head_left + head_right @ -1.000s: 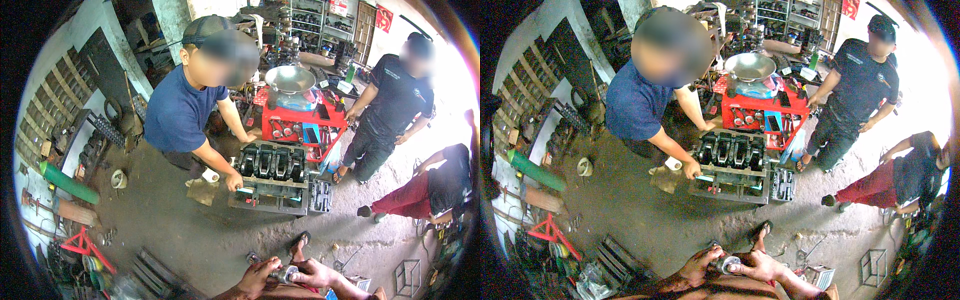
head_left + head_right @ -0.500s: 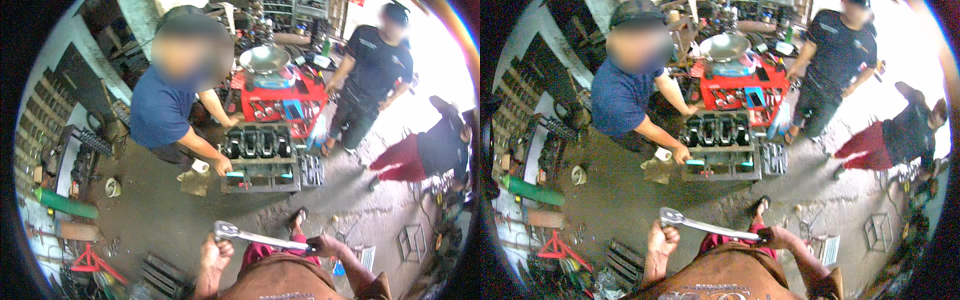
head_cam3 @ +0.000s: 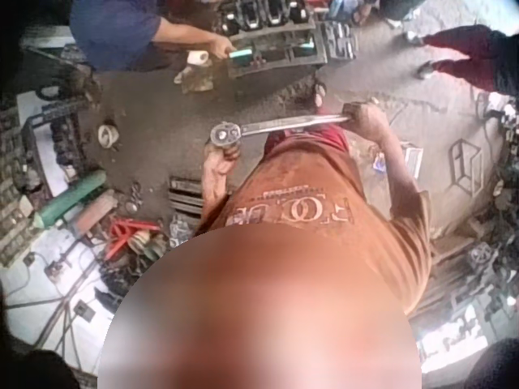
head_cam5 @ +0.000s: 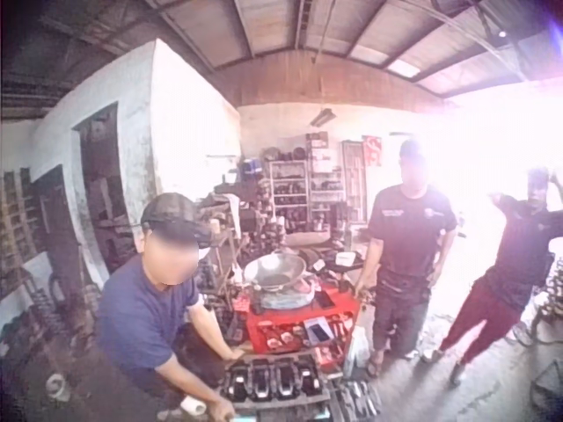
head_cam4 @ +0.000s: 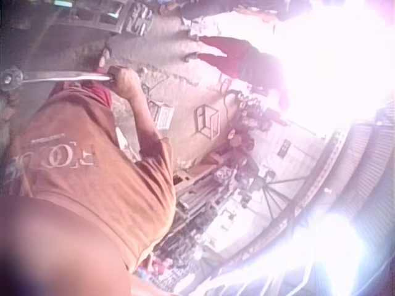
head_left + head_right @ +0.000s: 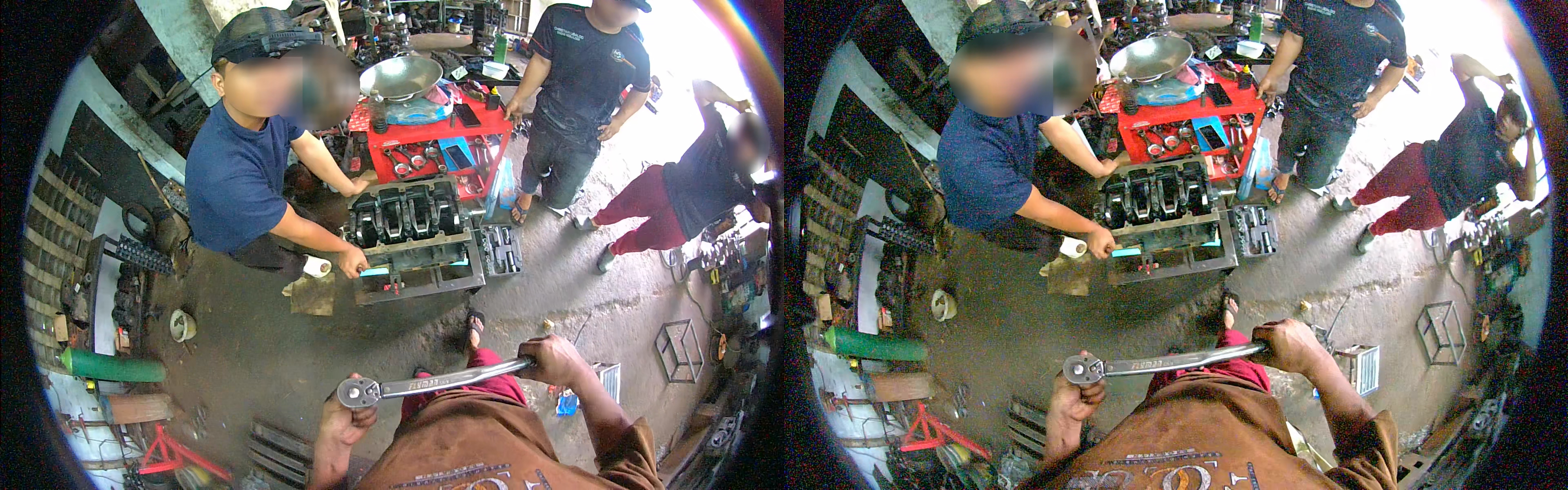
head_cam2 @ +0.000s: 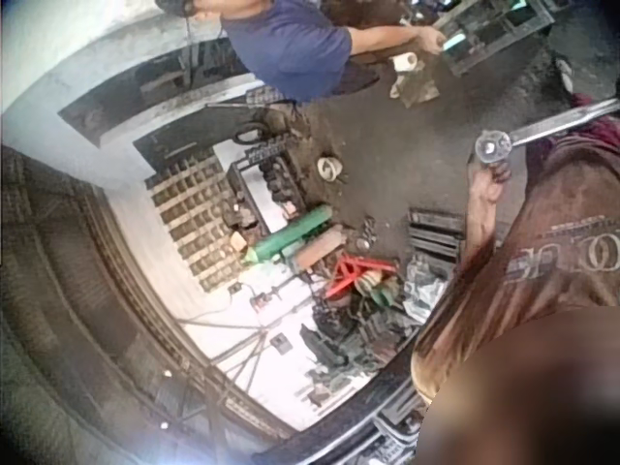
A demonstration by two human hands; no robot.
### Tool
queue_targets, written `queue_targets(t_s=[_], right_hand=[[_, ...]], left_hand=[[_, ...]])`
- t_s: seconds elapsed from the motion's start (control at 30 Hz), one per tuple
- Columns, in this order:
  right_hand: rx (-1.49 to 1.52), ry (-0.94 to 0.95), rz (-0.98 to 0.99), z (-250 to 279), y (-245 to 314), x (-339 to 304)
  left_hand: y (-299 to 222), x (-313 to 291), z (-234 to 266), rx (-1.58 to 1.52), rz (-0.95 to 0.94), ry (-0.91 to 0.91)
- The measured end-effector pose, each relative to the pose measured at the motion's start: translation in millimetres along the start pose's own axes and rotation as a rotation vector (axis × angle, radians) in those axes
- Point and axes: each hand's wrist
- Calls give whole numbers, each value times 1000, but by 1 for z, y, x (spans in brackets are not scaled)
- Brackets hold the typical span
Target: The person selects sockets from a toolbox and uses a torque wrench to tighten bolts on an engine block. A coworker assists by holding the engine steady while the person applies torque to multiple fasteners.
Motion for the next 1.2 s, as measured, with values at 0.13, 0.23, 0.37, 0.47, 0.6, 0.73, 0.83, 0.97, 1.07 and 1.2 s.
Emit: queue_targets(t_s=[0.13, 0.23, 0.37, 0.47, 0.6, 0.73, 0.83, 0.97, 1.07, 1.2], right_hand=[[33, 50, -11, 2, -8, 16], [80, 26, -8, 6, -18, 33], [-34, -45, -27, 33, -51, 79], [-113, -69, -21, 65, -92, 138], [-111, 51, -102, 111, -153, 207], [182, 532, -193, 106, -185, 209], [591, 576, -254, 59, -187, 187], [965, 384, -212, -15, -233, 174], [943, -56, -356, -75, -338, 212], [605, -452, -799, -156, -542, 327]], left_hand=[[7, 34, -24, 40, -469, -326], [-6, 57, -39, 159, -687, -445], [-39, 113, -49, 257, -799, -425], [-57, 196, -59, 922, -767, -546], [-73, 284, -84, 861, -605, -392], [-52, 294, -126, 857, -327, -83], [-11, 304, -160, 1153, -417, 154], [40, 308, -159, 1495, -348, 118], [82, 304, -112, 1274, -105, -41], [147, 323, -23, 1277, 144, -342]])
Point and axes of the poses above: each hand's wrist, its own x-axis towards the middle knuckle, its own z-axis out of the back of the hand, y = z × x, and after that the axes turned 12 degrees about x, right-handed
